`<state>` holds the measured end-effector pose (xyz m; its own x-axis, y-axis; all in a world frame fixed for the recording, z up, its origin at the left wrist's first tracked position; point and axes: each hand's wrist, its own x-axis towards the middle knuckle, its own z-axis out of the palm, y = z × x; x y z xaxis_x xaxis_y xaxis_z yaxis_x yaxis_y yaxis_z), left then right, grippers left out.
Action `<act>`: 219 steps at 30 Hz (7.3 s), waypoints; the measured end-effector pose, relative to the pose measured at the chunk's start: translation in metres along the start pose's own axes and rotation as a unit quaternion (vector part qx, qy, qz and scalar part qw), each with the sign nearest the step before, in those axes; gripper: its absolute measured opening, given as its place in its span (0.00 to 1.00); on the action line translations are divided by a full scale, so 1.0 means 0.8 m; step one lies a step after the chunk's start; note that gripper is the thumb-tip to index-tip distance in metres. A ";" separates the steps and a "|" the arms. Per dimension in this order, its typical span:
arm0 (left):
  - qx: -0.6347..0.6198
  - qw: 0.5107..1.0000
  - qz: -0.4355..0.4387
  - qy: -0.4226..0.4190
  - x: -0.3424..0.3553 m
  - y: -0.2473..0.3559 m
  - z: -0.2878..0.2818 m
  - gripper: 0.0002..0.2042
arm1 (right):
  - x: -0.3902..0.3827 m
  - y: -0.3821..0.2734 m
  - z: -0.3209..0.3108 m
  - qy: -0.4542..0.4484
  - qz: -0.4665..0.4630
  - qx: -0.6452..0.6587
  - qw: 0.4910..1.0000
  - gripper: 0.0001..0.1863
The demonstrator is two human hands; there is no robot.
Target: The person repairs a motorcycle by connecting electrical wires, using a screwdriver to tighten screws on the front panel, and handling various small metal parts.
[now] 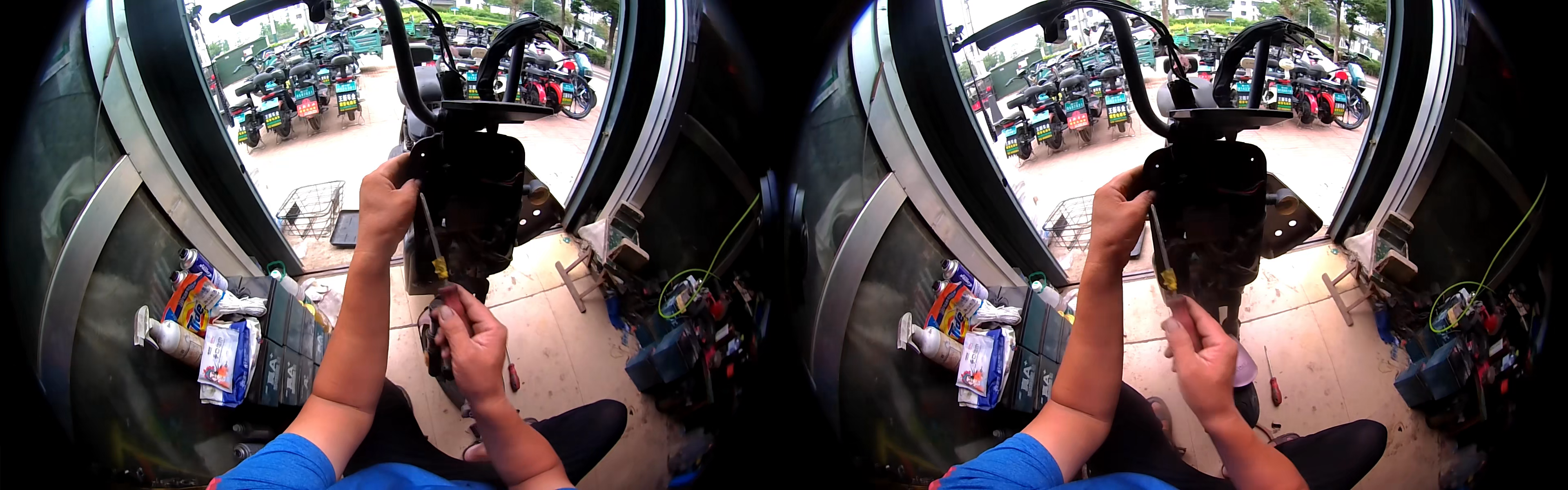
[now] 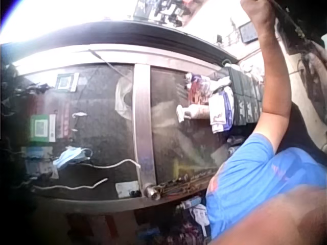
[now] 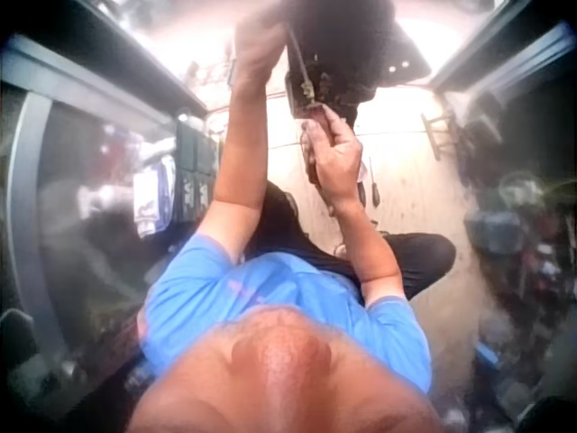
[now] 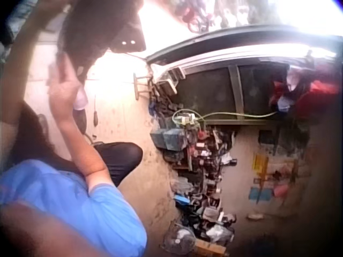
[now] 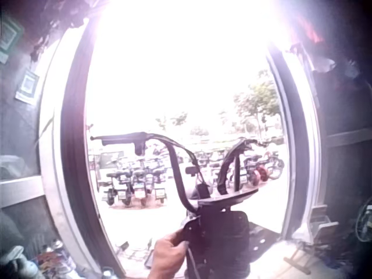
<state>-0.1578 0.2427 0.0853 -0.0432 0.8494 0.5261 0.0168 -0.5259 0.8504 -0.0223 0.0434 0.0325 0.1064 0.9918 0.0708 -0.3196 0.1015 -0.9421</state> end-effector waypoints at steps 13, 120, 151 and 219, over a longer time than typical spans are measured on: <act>0.074 0.985 -0.081 0.131 0.006 0.000 -0.050 0.18 | 0.001 -0.055 -0.217 0.039 -0.151 -0.249 0.956 0.19; 0.039 0.963 -0.071 -0.257 0.100 -0.052 -0.077 0.10 | 0.007 -0.029 -0.325 0.197 -0.034 -0.181 0.963 0.18; 0.190 0.956 -0.102 -0.197 0.075 -0.020 -0.059 0.10 | -0.018 -0.047 -0.346 0.248 -0.033 -0.023 0.968 0.16; 0.016 0.996 -0.082 0.019 -0.140 0.019 0.031 0.10 | -0.073 0.488 -0.607 0.303 0.465 -0.511 0.657 0.19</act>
<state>-0.1283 0.1411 0.0395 -0.0866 0.9207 0.3806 0.0388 -0.3786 0.9248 0.3039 -0.0126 -0.4990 0.7670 0.3439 -0.5416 0.2538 -0.9380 -0.2362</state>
